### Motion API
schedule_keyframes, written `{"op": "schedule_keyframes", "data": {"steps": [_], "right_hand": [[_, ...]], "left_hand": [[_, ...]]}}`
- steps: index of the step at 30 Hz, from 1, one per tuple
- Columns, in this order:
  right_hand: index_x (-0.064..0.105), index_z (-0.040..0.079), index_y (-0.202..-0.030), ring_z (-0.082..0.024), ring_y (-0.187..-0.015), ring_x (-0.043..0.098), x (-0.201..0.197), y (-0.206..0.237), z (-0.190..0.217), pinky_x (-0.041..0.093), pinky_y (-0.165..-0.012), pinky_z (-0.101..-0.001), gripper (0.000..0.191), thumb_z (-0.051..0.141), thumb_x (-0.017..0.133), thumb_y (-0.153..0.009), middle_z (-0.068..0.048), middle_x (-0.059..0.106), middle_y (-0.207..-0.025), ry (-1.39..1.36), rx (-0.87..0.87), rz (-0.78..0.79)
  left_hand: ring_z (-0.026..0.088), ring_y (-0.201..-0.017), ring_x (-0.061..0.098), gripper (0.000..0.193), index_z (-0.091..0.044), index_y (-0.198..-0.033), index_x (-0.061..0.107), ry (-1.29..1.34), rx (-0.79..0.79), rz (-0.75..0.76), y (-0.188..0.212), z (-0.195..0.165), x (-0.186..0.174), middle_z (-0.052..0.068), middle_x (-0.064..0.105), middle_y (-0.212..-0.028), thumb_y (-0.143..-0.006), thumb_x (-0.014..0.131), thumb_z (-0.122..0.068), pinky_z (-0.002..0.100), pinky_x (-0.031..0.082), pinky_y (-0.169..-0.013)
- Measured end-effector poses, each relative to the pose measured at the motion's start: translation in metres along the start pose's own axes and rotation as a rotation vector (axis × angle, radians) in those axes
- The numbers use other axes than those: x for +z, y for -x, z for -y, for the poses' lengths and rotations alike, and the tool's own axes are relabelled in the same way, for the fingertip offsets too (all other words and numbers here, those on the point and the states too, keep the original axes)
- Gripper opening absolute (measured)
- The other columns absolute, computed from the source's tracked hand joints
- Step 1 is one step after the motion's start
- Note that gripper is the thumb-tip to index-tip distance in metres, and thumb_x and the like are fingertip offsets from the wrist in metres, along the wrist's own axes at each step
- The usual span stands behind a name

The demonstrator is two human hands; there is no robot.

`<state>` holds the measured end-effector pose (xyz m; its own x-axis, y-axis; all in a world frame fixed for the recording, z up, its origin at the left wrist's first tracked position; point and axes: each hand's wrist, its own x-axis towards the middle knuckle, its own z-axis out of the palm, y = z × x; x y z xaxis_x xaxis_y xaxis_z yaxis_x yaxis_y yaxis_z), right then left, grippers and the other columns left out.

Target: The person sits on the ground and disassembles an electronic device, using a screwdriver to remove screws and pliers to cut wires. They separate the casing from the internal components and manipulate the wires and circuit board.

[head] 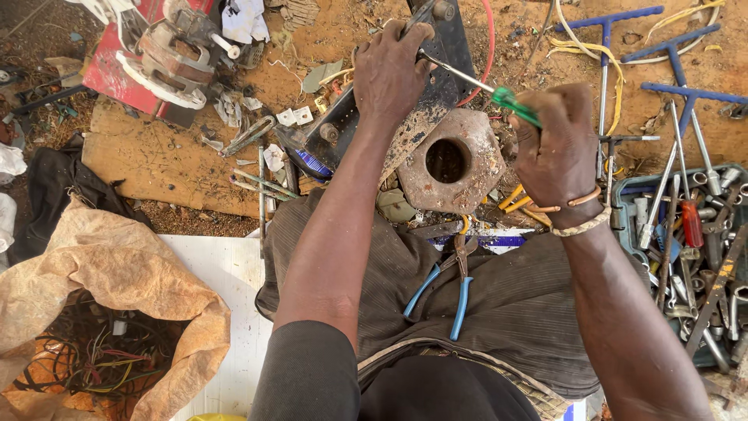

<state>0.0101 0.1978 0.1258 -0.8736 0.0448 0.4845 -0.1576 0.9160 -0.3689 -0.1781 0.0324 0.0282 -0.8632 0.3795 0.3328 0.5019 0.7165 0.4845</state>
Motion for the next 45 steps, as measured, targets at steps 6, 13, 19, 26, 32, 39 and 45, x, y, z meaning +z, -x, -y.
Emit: {"op": "schedule_keyframes", "data": {"steps": [6,13,19,26,32,39,45], "right_hand": [[0.063,0.0,-0.108,-0.025,-0.078,0.061,0.003,-0.005,-0.004,0.049,-0.061,-0.0412,0.02,0.017,0.072,-0.103,-0.01,0.06,-0.092,0.103,0.208,0.177],[0.061,0.002,-0.109,-0.027,-0.091,0.061,0.016,-0.001,-0.021,0.052,-0.073,-0.0406,0.018,0.014,0.073,-0.105,-0.012,0.059,-0.103,0.131,-0.011,-0.092],[0.063,0.003,-0.11,-0.019,-0.086,0.058,0.013,0.003,-0.025,0.049,-0.064,-0.0287,0.019,0.014,0.078,-0.11,-0.013,0.059,-0.107,0.08,0.021,-0.047],[0.071,0.004,-0.104,-0.021,-0.09,0.06,0.017,0.003,-0.028,0.052,-0.069,-0.03,0.005,0.007,0.076,-0.105,-0.01,0.062,-0.104,-0.009,0.103,0.029],[0.073,0.006,-0.112,-0.021,-0.101,0.063,0.04,0.056,-0.061,0.059,-0.083,-0.0304,0.015,-0.002,0.081,-0.103,-0.01,0.062,-0.118,-0.087,0.01,-0.24],[0.071,0.007,-0.108,-0.016,-0.09,0.062,0.031,0.172,-0.099,0.054,-0.073,-0.029,0.019,0.002,0.084,-0.096,-0.008,0.071,-0.114,-0.062,0.484,-0.205],[0.067,0.006,-0.108,-0.012,-0.089,0.068,0.039,0.215,-0.121,0.057,-0.078,-0.0243,0.016,-0.001,0.077,-0.097,-0.006,0.071,-0.102,-0.8,0.844,-0.467]], "left_hand": [[0.029,-0.105,0.069,0.037,-0.03,-0.114,0.068,-0.021,0.031,-0.074,0.002,0.001,0.004,0.006,0.068,-0.112,-0.08,0.084,-0.029,0.049,0.05,-0.093],[0.028,-0.107,0.069,0.034,-0.029,-0.113,0.068,-0.005,0.02,-0.034,-0.004,0.003,0.009,0.008,0.068,-0.117,-0.082,0.082,-0.033,0.047,0.051,-0.09],[0.028,-0.107,0.068,0.034,-0.027,-0.113,0.069,-0.004,0.016,-0.001,0.0,-0.001,0.0,0.008,0.067,-0.115,-0.083,0.081,-0.034,0.048,0.05,-0.092],[0.028,-0.104,0.068,0.018,-0.026,-0.102,0.075,-0.025,0.027,0.048,0.0,0.001,-0.004,0.009,0.066,-0.116,-0.084,0.079,-0.029,0.047,0.05,-0.09],[0.025,-0.093,0.068,0.016,-0.026,-0.097,0.08,0.032,0.088,-0.015,-0.002,0.012,0.011,0.011,0.068,-0.117,-0.088,0.07,-0.016,0.044,0.052,-0.081],[0.02,-0.067,0.068,0.015,-0.013,-0.089,0.069,0.12,0.113,0.05,-0.024,0.029,0.033,0.008,0.073,-0.095,-0.102,0.061,-0.011,0.036,0.053,-0.058],[0.031,-0.089,0.069,0.014,-0.008,-0.098,0.062,-0.087,0.22,-0.049,-0.035,0.03,0.037,0.011,0.07,-0.1,-0.089,0.068,-0.017,0.047,0.054,-0.07]]}}
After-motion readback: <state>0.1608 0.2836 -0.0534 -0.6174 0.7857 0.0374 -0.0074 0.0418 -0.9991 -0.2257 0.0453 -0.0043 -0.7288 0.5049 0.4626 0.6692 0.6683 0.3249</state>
